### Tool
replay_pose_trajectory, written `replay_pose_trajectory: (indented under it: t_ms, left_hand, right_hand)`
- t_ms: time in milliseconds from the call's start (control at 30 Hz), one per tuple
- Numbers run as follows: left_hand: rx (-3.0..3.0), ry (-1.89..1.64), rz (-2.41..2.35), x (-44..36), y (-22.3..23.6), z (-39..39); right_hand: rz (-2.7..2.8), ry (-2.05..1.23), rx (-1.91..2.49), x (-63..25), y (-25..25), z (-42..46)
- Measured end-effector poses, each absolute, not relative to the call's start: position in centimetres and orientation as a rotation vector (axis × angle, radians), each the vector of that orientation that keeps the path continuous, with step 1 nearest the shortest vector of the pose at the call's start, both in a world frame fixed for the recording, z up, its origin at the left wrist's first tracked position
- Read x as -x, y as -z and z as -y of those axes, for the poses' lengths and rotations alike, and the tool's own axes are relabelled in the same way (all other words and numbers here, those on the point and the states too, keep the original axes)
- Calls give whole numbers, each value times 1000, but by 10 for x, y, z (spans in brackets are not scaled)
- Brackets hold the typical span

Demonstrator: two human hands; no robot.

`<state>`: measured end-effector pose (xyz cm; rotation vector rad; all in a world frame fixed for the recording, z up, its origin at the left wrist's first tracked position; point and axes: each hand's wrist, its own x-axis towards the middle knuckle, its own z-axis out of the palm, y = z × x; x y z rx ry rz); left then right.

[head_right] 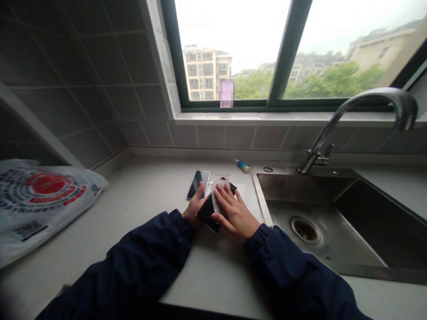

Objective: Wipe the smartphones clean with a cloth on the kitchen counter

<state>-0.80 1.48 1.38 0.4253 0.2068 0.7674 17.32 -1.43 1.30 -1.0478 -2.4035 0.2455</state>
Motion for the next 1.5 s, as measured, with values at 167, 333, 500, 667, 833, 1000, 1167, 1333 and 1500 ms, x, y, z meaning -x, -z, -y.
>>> replay_pose_trajectory:
  t_ms: [167, 333, 500, 667, 833, 1000, 1167, 1333, 1500]
  left_hand:
    - [-377, -748, -288, 8, -18, -15]
    - [-346, -739, -272, 9, -18, -15]
    - [-329, -704, -238, 11, -15, -16]
    - [-321, -647, -260, 11, -15, -16]
    - [-376, -645, -228, 11, -16, -15]
    - [-416, -648, -236, 12, -21, -14]
    - [-416, -647, -276, 11, -22, -14]
    - [-420, -670, -280, 10, -18, -15]
    - [-413, -683, -282, 10, -18, -16]
  right_hand:
    - [2452, -271, 856, -164, -24, 27]
    - [2266, -231, 715, -160, -21, 31]
    - [2127, -290, 622, -160, -18, 28]
    - [2104, -249, 651, -160, -20, 26]
    - [2144, -197, 715, -164, -20, 22]
    - [2194, -153, 720, -168, -24, 22]
    - [2195, -81, 787, -168, -23, 22]
    - [2079, -1, 867, -167, -20, 20]
    - [2094, -30, 733, -165, -24, 23]
